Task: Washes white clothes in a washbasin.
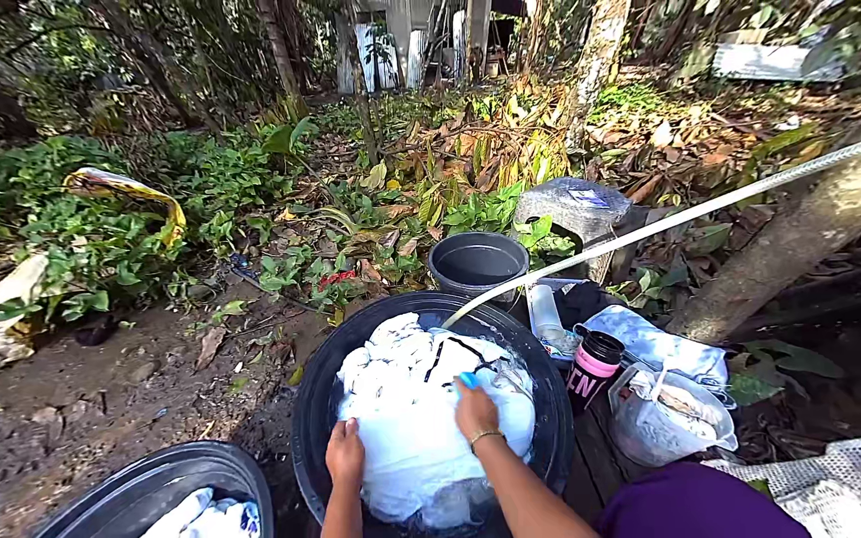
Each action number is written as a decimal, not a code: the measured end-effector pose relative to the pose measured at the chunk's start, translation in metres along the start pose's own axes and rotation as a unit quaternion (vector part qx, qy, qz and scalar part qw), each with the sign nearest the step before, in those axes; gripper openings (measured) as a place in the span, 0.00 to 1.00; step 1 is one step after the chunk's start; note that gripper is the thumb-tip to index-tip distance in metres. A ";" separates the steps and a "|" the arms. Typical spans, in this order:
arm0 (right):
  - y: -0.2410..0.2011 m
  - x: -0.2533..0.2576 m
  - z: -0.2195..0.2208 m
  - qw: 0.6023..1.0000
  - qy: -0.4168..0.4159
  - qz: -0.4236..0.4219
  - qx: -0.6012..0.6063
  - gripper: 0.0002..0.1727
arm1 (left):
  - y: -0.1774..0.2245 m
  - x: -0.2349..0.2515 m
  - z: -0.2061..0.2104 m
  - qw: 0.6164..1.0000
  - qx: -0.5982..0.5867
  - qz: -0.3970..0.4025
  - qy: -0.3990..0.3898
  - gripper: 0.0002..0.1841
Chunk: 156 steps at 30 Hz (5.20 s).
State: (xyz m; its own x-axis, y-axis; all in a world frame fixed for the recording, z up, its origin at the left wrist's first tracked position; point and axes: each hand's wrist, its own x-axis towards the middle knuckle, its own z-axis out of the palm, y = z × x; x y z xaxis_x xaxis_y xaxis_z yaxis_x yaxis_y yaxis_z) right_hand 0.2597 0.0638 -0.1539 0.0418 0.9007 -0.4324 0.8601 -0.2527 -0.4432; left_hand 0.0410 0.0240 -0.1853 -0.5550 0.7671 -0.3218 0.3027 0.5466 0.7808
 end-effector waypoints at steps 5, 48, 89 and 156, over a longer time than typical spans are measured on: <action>-0.065 -0.030 0.058 0.981 -0.098 -0.167 0.029 0.32 | 0.017 -0.018 -0.001 0.999 -0.030 0.005 0.010 0.20; -0.065 -0.030 0.053 0.974 -0.086 -0.178 0.112 0.29 | 0.077 -0.043 -0.030 0.996 -0.028 0.077 0.036 0.16; 0.015 0.011 -0.089 0.992 0.042 0.017 0.118 0.15 | 0.126 -0.058 -0.154 0.940 -0.280 0.166 0.098 0.14; 0.035 0.012 -0.073 0.998 0.019 -0.015 0.056 0.33 | 0.053 -0.015 -0.119 0.963 -0.234 0.108 -0.081 0.46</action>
State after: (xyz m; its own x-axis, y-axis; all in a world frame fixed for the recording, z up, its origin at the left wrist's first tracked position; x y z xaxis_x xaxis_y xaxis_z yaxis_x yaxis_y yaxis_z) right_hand 0.3273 0.0922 -0.1171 0.0376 0.9208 -0.3883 0.7991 -0.2610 -0.5415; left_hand -0.0271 0.0017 -0.0753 -0.3788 0.9087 -0.1756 -0.0060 0.1873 0.9823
